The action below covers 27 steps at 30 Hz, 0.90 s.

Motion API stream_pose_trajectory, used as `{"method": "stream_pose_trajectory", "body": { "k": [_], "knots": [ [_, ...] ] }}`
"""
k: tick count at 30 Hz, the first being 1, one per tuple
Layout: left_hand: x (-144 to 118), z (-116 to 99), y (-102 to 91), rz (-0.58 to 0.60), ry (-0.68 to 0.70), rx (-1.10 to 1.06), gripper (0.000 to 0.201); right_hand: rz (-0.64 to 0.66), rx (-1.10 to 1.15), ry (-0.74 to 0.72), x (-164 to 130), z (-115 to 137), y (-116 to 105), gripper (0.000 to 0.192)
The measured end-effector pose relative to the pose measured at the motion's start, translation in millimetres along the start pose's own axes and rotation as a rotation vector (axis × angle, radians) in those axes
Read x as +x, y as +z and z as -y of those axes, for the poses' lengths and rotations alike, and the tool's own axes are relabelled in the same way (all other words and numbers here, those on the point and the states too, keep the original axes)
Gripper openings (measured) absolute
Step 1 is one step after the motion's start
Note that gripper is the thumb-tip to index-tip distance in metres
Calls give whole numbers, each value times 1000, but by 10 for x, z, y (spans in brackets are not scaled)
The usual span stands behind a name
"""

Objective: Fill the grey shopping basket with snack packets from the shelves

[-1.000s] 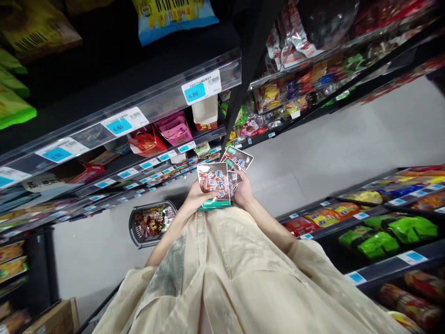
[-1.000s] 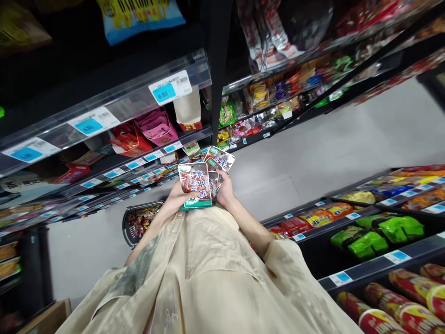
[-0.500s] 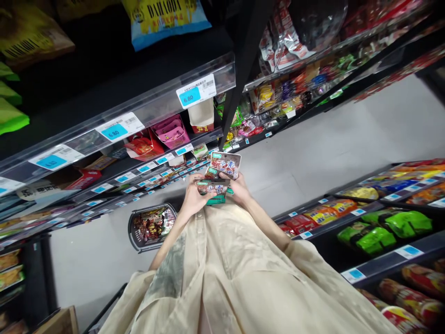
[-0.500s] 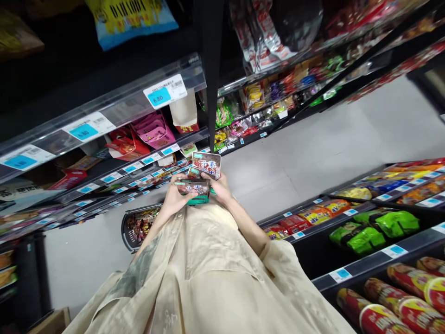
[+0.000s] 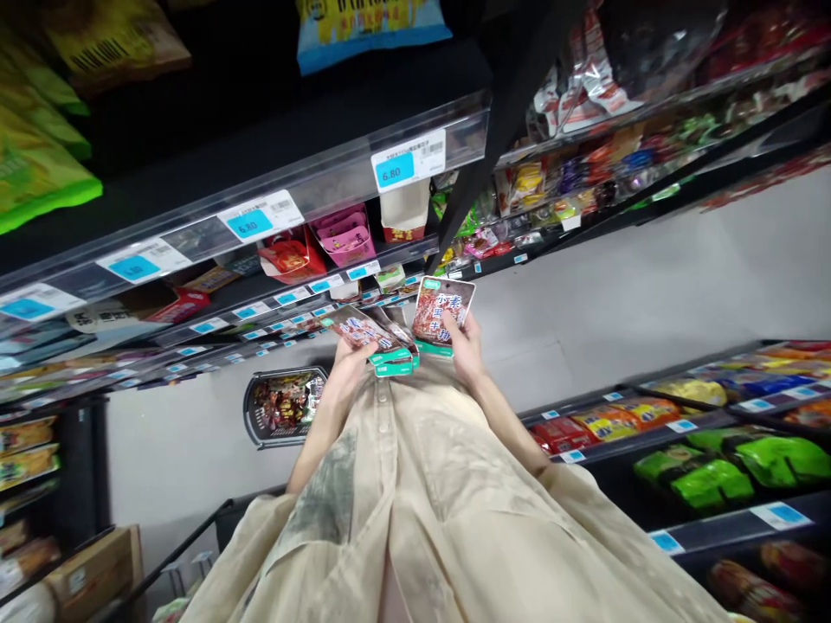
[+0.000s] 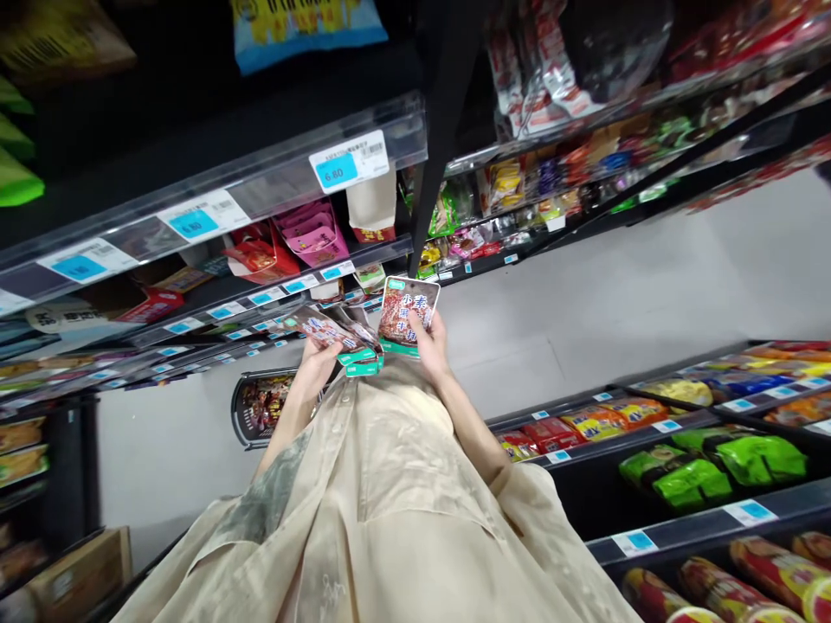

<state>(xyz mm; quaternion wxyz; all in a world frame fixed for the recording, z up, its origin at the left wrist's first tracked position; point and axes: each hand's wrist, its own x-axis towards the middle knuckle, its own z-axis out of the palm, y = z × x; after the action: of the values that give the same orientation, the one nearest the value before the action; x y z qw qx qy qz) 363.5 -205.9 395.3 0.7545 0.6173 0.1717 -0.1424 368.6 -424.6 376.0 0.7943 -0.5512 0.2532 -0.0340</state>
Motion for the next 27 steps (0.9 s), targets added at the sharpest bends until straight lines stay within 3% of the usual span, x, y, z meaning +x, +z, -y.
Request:
{"method": "stream_pose_trajectory", "body": {
  "k": [6, 9, 13, 15, 18, 20, 23, 27],
  "knots": [
    [15, -80, 215, -52, -30, -49, 65, 501, -219, 34, -181, 143, 243, 40],
    [-4, -87, 317, -61, -30, -16, 64, 621, -285, 27, -118, 198, 305, 56],
    [-48, -110, 322, -48, -10, -98, 65, 729, -309, -1, 53, 343, 381, 57],
    [-90, -166, 317, -138, 39, -129, 68, 726, -265, -28, 67, 465, 469, 60],
    [-181, -313, 331, -316, 160, -108, 71, 632, -130, -63, -31, 635, 620, 70],
    [-236, -422, 354, -375, 247, -137, 70, 571, -12, -32, -128, 680, 698, 76],
    [-264, -550, 406, -366, 338, -159, 73, 573, 102, 53, -237, 628, 812, 75],
    [-236, -646, 455, -242, 353, -25, 80, 545, 180, 52, -275, 550, 1006, 57]
  ]
}}
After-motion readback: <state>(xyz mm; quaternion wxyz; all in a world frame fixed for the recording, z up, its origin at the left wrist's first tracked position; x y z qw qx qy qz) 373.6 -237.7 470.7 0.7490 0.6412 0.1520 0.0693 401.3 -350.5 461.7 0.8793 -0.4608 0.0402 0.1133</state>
